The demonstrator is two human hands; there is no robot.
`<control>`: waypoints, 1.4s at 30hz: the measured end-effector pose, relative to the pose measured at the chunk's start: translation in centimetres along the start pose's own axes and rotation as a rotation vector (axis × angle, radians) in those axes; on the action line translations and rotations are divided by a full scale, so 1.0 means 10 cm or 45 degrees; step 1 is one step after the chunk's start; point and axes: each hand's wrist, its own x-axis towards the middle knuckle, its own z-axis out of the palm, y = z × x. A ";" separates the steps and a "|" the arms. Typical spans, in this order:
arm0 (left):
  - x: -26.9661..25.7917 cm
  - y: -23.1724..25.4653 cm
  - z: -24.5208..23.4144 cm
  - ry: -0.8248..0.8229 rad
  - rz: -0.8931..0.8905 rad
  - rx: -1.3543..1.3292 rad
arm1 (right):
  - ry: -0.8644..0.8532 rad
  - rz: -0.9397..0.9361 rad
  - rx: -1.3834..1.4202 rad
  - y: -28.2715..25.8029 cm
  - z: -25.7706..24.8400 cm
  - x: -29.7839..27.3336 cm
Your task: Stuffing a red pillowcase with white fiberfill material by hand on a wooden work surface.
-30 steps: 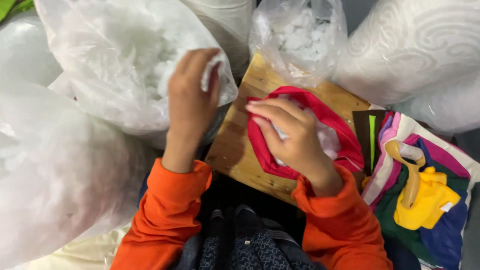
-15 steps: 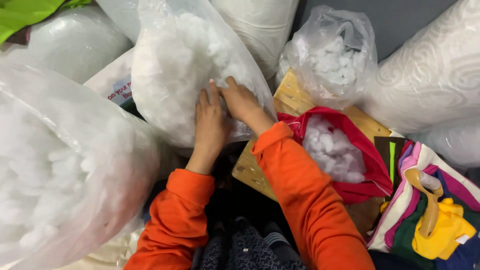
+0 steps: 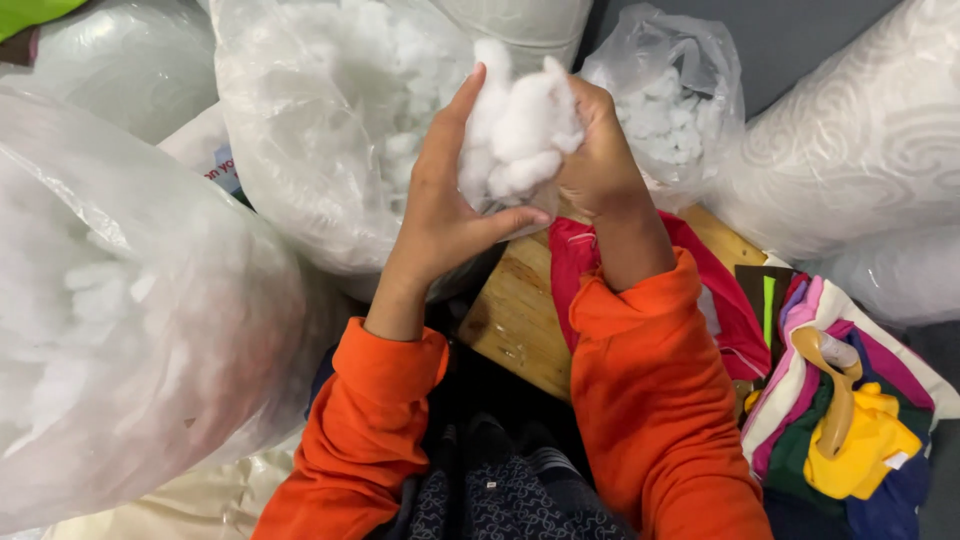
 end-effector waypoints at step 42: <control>-0.63 -0.32 2.43 -0.614 -0.597 -0.429 | 0.576 0.249 -0.453 0.11 -1.28 -2.70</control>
